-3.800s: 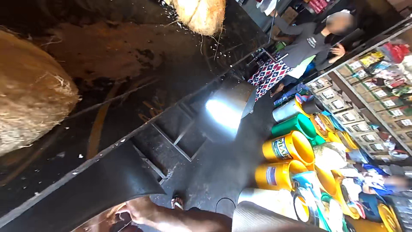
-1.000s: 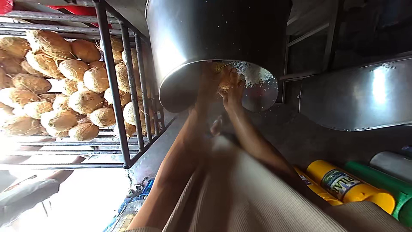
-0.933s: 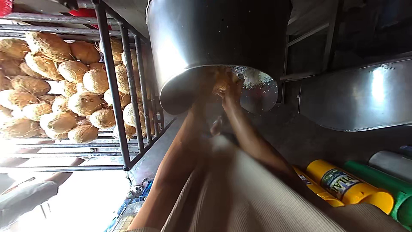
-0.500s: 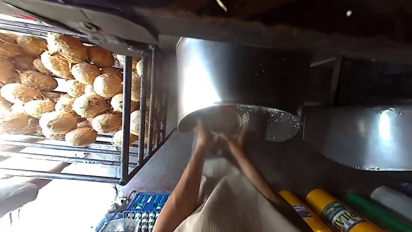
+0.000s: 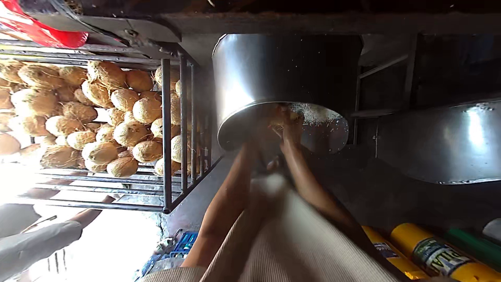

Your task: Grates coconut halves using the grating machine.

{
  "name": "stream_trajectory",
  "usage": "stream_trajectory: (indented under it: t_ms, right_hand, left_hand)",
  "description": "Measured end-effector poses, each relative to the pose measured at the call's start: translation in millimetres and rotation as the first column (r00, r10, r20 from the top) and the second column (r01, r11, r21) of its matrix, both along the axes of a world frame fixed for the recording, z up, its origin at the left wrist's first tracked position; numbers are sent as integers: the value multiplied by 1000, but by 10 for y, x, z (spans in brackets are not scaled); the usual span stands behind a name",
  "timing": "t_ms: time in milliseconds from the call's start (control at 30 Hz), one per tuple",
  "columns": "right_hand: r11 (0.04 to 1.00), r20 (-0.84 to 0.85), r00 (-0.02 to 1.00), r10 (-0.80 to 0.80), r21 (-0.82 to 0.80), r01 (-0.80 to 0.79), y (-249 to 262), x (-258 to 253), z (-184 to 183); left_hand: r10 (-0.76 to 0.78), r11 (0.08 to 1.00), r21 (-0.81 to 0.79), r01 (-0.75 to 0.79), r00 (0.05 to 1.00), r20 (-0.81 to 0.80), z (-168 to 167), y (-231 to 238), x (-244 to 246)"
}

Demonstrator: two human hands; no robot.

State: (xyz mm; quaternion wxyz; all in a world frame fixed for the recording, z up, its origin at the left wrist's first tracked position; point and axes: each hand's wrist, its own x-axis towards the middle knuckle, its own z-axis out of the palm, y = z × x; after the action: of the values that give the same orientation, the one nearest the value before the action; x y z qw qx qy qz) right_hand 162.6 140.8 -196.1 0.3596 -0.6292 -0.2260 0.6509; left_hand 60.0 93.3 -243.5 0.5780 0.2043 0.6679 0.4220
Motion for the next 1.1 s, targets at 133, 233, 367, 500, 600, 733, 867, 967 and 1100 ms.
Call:
stream_trajectory:
  t_ms: [133,233,367,500,600,733,867,967,1100]
  right_hand:
    - [845,313,878,362,288,-451,-556,531,-314]
    - [891,236,921,310,265,-368,-837,565,-335]
    - [999,-259,965,-40,-17,37,-483,-13,15]
    - [919,-406,839,-363,-308,248,85,-283,630]
    - [858,-422,766,-484,-401,322,172,-303,561]
    - [950,-376,877,-300,-201,239,18,-374,344]
    - [933,-350,875,-334,-255,254,-100,-393,228]
    - [881,-342,838,-425,-369,296,17,-278,556]
    - [880,-317,835,-449,-321,351,-30,-270,321]
  left_hand:
    - [219,951,104,-290,874,434,75,-281,28]
    - [291,927,166,-337,923,251,72,-494,144]
    - [217,958,195,-212,976,-3,384,-325,47]
    - [-73,997,-31,66,953,-294,812,369,80]
    - [-246,957,-217,193,936,-254,801,399,71]
    - [-420,907,-216,361,779,-466,628,368,-79]
    - [-324,945,-154,288,775,-543,579,222,2]
    - [-128,992,-77,104,878,-461,737,316,158]
    - [-132,988,-124,89,903,-408,686,373,255]
